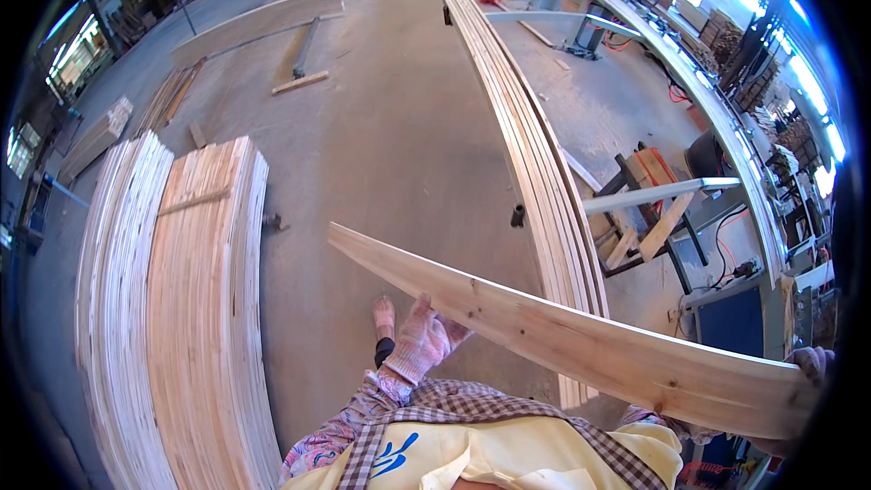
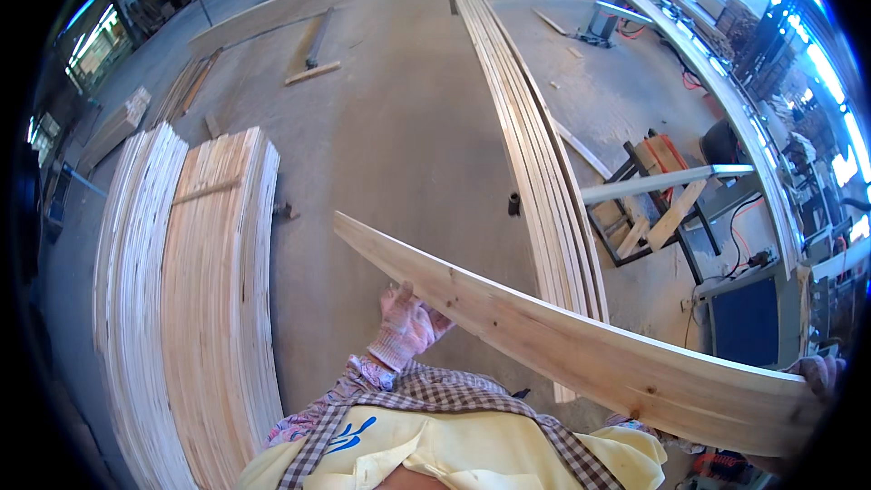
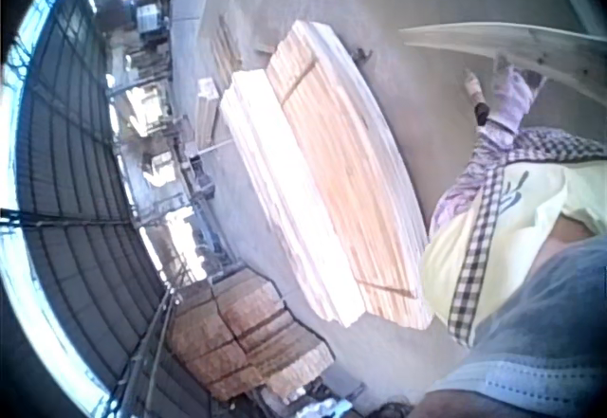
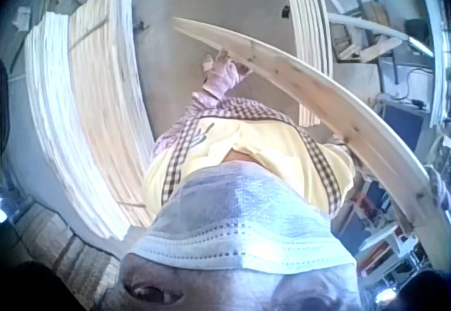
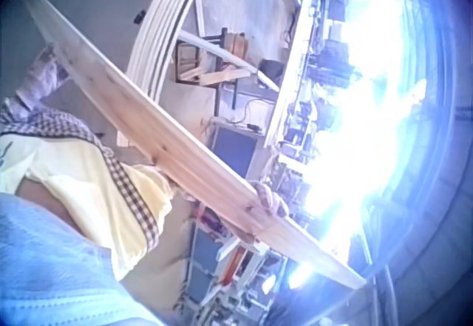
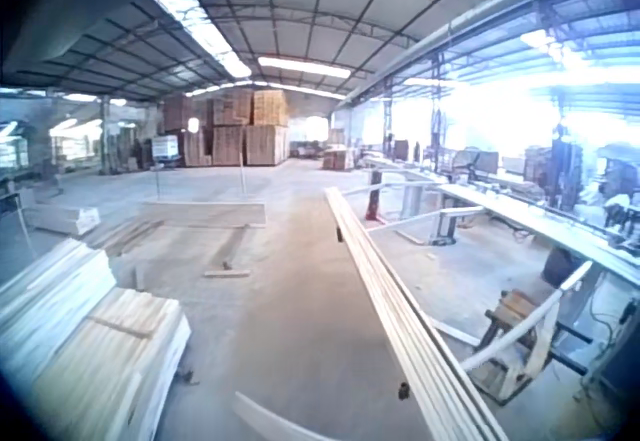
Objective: The person walks through a woodworking workshop, picks up long wooden planks and smaller pieces, and places them onto a metal rack. They handle the wood by hand, moving pieces from the floor and stacks to the rack.
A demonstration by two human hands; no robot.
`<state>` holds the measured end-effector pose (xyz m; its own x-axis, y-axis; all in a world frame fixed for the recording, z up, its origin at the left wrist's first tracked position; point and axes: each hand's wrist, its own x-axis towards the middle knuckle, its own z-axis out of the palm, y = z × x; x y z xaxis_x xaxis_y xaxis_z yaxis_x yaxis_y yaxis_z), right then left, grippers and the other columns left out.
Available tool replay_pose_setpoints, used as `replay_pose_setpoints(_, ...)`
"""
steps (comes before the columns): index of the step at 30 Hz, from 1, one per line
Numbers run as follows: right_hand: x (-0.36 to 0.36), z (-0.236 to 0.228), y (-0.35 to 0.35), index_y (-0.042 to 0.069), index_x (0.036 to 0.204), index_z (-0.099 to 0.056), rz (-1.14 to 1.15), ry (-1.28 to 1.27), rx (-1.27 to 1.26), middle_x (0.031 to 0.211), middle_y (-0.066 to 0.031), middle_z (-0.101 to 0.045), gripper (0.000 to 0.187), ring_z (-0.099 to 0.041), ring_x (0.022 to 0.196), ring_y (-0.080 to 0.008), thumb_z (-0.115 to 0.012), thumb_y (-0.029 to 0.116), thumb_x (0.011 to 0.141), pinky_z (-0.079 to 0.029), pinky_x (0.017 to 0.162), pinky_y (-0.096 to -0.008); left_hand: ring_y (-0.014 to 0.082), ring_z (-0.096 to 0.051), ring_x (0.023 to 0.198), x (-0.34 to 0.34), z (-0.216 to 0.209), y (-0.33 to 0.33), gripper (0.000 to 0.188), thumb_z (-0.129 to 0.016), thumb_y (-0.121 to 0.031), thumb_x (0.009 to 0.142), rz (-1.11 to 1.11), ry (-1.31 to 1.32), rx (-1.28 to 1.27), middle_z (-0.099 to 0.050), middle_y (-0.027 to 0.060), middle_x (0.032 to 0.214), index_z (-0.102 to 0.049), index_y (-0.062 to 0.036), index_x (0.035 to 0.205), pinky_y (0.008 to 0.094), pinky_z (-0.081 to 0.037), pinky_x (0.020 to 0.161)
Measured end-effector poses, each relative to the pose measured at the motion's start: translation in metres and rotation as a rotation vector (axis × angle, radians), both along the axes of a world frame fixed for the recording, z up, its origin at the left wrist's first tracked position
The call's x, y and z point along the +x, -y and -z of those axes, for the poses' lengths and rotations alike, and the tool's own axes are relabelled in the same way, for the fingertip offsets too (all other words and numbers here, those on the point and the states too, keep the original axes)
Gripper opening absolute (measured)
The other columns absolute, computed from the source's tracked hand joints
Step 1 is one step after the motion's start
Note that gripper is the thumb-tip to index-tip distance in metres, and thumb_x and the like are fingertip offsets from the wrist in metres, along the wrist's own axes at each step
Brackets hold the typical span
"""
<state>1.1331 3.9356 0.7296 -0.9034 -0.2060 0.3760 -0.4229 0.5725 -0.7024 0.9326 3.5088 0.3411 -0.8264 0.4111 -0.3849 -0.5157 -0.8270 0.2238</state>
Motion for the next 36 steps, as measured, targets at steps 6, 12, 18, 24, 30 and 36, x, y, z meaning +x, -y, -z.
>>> replay_pose_setpoints(6, -0.112, 0.086, 0.106, -0.002, 0.133, -0.039, -0.114, -0.363, -0.965, 0.131, -0.0151, -0.052, 0.076, -0.055, 0.119, -0.0227, -0.063, 0.048, 0.082, -0.045, 0.105, -0.0359, 0.0278, -0.061, 0.116, -0.178, -0.015, 0.095, 0.042, -0.066, -0.029, 0.095, -0.072, -0.073, 0.051, -0.061, 0.013, 0.126, -0.055, -0.0041, 0.127, 0.0446, -0.053, 0.097)
replay_pose_setpoints(12, -0.236, 0.106, 0.191, -0.011, 0.144, -0.036, 1.209, -0.982, -0.965, 0.143, -0.0253, -0.049, 0.077, -0.05, 0.133, -0.0316, -0.039, 0.045, 0.093, -0.036, 0.116, -0.0433, 0.026, -0.062, 0.116, -0.345, -0.05, 0.109, 0.037, -0.063, -0.028, 0.098, 0.07, -0.195, -0.027, -0.065, 0.0125, 0.121, -0.057, -0.0026, 0.124, 0.0431, -0.053, 0.1)
replay_pose_setpoints(18, -0.289, 0.175, 0.173, -0.01, 0.147, -0.035, 1.432, -0.977, -1.054, 0.147, -0.0211, -0.047, 0.072, -0.043, 0.138, -0.0309, -0.029, 0.045, 0.1, -0.028, 0.119, -0.0416, 0.0272, -0.064, 0.112, -0.487, -0.054, 0.065, 0.035, -0.059, -0.024, 0.1, 0.348, -0.282, -0.121, -0.067, 0.0149, 0.116, -0.055, -0.0023, 0.126, 0.0462, -0.054, 0.097)
replay_pose_setpoints(24, -0.366, 0.272, 0.12, -0.006, 0.144, -0.039, 1.816, -1.14, -1.043, 0.142, -0.0192, -0.051, 0.068, -0.055, 0.127, -0.0326, -0.047, 0.045, 0.099, -0.04, 0.111, -0.0449, 0.0255, -0.071, 0.09, -0.641, -0.054, 0.0, 0.023, -0.057, -0.021, 0.1, 0.551, -0.374, -0.334, -0.07, 0.0118, 0.103, -0.057, -0.0065, 0.117, 0.0462, -0.06, 0.081)
replay_pose_setpoints(30, -0.525, 0.339, 0.103, -0.003, 0.144, -0.04, 2.043, -0.993, -1.105, 0.136, -0.0192, -0.055, 0.071, -0.06, 0.118, -0.0309, -0.054, 0.048, 0.097, -0.049, 0.101, -0.0437, 0.021, -0.07, 0.082, -0.804, -0.067, -0.042, 0.023, -0.058, -0.022, 0.099, 0.563, -0.403, -0.483, -0.069, 0.008, 0.097, -0.057, -0.0074, 0.116, 0.0397, -0.061, 0.072)
replay_pose_setpoints(36, -0.645, 0.373, 0.115, 0.005, 0.138, -0.05, 2.124, -0.562, -1.33, 0.116, -0.0133, -0.064, 0.071, -0.063, 0.079, -0.02, -0.044, 0.062, 0.096, -0.047, 0.056, -0.0284, 0.019, -0.068, 0.071, -0.948, -0.044, -0.066, 0.024, -0.063, -0.023, 0.096, 0.571, -0.398, -0.627, -0.067, 0.0076, 0.084, -0.057, -0.0079, 0.115, 0.0365, -0.06, 0.063)
